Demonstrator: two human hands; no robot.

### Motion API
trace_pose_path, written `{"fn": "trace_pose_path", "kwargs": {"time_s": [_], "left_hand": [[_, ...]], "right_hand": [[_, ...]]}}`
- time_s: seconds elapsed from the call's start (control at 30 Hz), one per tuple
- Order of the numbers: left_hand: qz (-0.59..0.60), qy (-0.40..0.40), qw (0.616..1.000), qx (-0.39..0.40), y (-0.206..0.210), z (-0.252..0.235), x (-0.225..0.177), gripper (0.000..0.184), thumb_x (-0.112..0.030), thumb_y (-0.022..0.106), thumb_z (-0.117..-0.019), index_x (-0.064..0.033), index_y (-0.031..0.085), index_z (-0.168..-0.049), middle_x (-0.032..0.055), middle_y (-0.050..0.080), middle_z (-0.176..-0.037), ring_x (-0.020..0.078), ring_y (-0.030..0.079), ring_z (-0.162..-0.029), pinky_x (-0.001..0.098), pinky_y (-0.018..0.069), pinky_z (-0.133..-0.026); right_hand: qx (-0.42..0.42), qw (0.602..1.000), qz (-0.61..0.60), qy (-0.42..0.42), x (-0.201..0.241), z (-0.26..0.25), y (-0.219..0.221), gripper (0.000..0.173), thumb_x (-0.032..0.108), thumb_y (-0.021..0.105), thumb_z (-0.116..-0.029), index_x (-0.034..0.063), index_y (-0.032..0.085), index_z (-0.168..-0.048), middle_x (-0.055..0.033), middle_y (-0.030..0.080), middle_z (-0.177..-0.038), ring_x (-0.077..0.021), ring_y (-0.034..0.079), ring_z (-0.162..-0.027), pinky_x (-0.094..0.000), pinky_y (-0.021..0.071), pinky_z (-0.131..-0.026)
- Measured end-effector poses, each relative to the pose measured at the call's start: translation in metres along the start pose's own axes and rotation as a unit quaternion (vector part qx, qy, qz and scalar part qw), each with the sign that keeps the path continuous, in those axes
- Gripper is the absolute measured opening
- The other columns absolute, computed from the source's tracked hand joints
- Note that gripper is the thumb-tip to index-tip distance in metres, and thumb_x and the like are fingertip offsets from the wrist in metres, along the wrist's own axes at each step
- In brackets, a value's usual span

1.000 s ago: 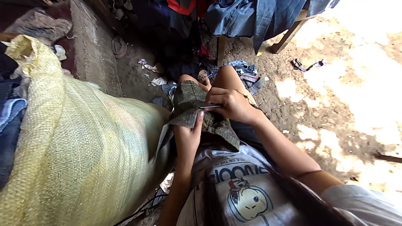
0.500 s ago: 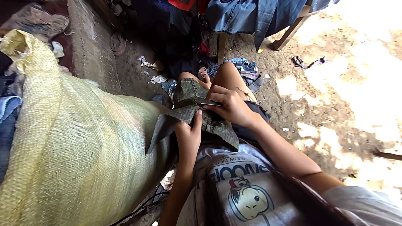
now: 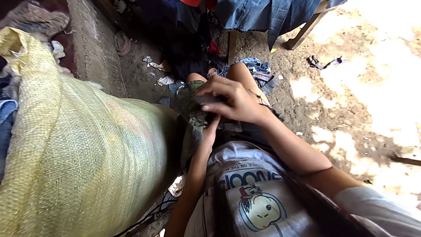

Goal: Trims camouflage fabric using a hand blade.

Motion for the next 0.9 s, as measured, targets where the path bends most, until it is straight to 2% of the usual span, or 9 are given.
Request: {"fn": "trace_pose_path", "kwargs": {"time_s": [0.1,0.17,0.23,0.33,0.57,0.7,0.77,0.83,0.9], "left_hand": [[0.0,0.0,1.0,-0.012,-0.006,-0.001,0.007,0.033,-0.005,0.061,-0.0998,0.0055,0.056,-0.131,0.0118,0.062,-0.123,0.0105,0.058,-0.113,0.03,0.0484,-0.1],[-0.005,-0.008,1.0,-0.02,-0.006,-0.001,0.012,0.033,-0.007,0.062,-0.1003,0.006,0.056,-0.131,0.0131,0.061,-0.124,0.0116,0.057,-0.115,0.0306,0.0475,-0.101],[-0.009,0.002,1.0,-0.014,-0.003,-0.001,0.015,0.031,-0.006,0.061,-0.1005,0.0064,0.057,-0.129,0.0126,0.062,-0.121,0.0099,0.058,-0.112,0.0285,0.048,-0.099],[-0.016,0.028,0.999,-0.001,0.0,-0.001,0.017,0.025,-0.002,0.057,-0.1011,0.0062,0.06,-0.125,0.0097,0.065,-0.114,0.006,0.06,-0.107,0.0242,0.0489,-0.097],[-0.072,0.117,0.99,-0.017,-0.003,-0.004,0.023,0.023,0.0,0.07,-0.092,0.0044,0.066,-0.115,0.0056,0.069,-0.103,0.0031,0.063,-0.1,0.024,0.0513,-0.094],[-0.212,0.227,0.949,-0.06,0.004,0.009,0.002,0.018,-0.002,0.072,-0.0898,0.0068,0.07,-0.106,0.0104,0.071,-0.097,0.005,0.066,-0.095,0.0218,0.0527,-0.09],[-0.299,0.183,0.935,-0.059,0.014,0.017,-0.019,0.022,0.003,0.066,-0.0931,0.0155,0.066,-0.111,0.023,0.068,-0.102,0.0154,0.063,-0.099,0.0256,0.048,-0.091],[-0.287,0.108,0.952,-0.014,0.017,0.015,-0.018,0.026,0.004,0.058,-0.0986,0.0178,0.061,-0.12,0.0284,0.065,-0.116,0.0199,0.059,-0.111,0.0278,0.0448,-0.099],[-0.15,0.029,0.988,0.039,0.016,0.017,-0.009,0.029,0.0,0.048,-0.1053,0.0151,0.056,-0.129,0.0221,0.061,-0.128,0.012,0.055,-0.121,0.0241,0.0406,-0.107]], "right_hand": [[0.005,0.99,0.042,0.135,-0.013,0.033,-0.026,0.065,0.056,0.035,-0.1055,0.0065,0.055,-0.142,-0.008,0.068,-0.104,-0.013,0.062,-0.077,-0.0354,0.0535,-0.064],[0.02,0.976,0.076,0.205,-0.024,0.056,-0.031,0.063,0.053,0.027,-0.1074,0.0108,0.051,-0.147,-0.0057,0.067,-0.093,-0.0147,0.061,-0.069,-0.0394,0.0516,-0.059],[0.03,0.969,0.116,0.215,-0.025,0.074,-0.026,0.055,0.047,0.037,-0.107,0.0083,0.056,-0.141,-0.0056,0.065,-0.083,-0.0182,0.06,-0.064,-0.0431,0.0511,-0.057],[0.05,0.971,0.131,0.193,-0.017,0.089,-0.013,0.051,0.045,0.051,-0.1028,0.0077,0.06,-0.136,-0.0076,0.067,-0.085,-0.0219,0.063,-0.064,-0.0452,0.0532,-0.056],[0.059,0.962,0.182,0.192,-0.011,0.091,-0.002,0.05,0.043,0.058,-0.0999,0.0118,0.061,-0.139,-0.0088,0.068,-0.084,-0.0269,0.066,-0.065,-0.0473,0.0535,-0.055],[0.035,0.957,0.17,0.233,-0.012,0.092,0.003,0.046,0.041,0.052,-0.1034,0.0166,0.062,-0.141,-0.0103,0.068,-0.087,-0.0297,0.067,-0.073,-0.0493,0.0542,-0.062],[0.029,0.958,0.102,0.265,-0.015,0.094,0.007,0.044,0.038,0.049,-0.1054,0.0184,0.061,-0.143,-0.0104,0.068,-0.09,-0.0267,0.066,-0.074,-0.0491,0.0535,-0.063],[0.026,0.957,0.013,0.29,-0.02,0.097,0.009,0.043,0.036,0.046,-0.1075,0.0181,0.061,-0.144,-0.0092,0.072,-0.112,-0.0212,0.07,-0.093,-0.0476,0.0561,-0.08],[0.02,0.956,-0.036,0.291,-0.022,0.098,0.011,0.042,0.032,0.045,-0.1086,0.0144,0.061,-0.143,-0.0074,0.07,-0.128,-0.0159,0.068,-0.111,-0.043,0.0538,-0.095]]}}
Point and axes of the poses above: each hand's wrist, its own z-axis away from the middle knuckle, its own y-axis out of the palm, x = y × z, the point moved 6 cm from there along -z, towards the middle knuckle
